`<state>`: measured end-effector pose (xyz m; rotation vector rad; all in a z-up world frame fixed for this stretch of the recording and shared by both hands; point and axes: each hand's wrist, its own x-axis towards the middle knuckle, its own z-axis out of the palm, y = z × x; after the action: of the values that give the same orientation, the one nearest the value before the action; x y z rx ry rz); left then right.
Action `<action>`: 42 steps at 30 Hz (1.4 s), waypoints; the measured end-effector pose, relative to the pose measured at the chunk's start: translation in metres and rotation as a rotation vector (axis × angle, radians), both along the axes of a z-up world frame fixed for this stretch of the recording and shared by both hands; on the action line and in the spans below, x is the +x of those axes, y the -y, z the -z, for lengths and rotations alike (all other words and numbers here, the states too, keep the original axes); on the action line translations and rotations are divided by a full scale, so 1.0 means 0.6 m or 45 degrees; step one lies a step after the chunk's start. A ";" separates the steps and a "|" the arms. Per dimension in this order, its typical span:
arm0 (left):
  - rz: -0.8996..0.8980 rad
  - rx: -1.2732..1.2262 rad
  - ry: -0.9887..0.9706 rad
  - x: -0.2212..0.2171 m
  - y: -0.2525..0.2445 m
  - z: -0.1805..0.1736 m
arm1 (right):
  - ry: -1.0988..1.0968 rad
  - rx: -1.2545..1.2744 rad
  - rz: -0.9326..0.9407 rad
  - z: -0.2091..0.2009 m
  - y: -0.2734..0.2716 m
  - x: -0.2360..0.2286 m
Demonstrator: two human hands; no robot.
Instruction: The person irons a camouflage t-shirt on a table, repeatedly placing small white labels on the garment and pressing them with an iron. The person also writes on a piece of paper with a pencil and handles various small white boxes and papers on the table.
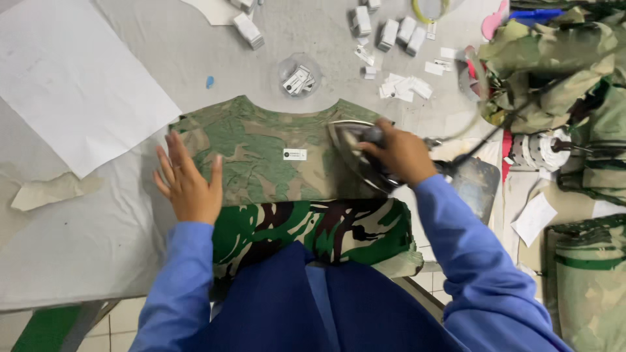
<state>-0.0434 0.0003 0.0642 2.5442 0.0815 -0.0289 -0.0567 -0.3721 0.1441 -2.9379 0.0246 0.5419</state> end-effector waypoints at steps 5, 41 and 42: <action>0.353 0.327 0.315 -0.087 0.032 0.020 | 0.160 -0.101 1.005 0.010 0.243 -0.142; 1.132 0.009 0.149 -0.199 0.053 0.110 | 0.104 0.381 -0.266 0.148 -0.211 -0.230; 1.130 0.008 0.148 -0.188 0.043 0.116 | 0.102 0.380 -0.268 0.156 -0.209 -0.235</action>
<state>-0.1564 -0.0255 -0.0056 2.3739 -1.0807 -0.2225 -0.1978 -0.2464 0.0503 -2.6798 -0.3472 0.4131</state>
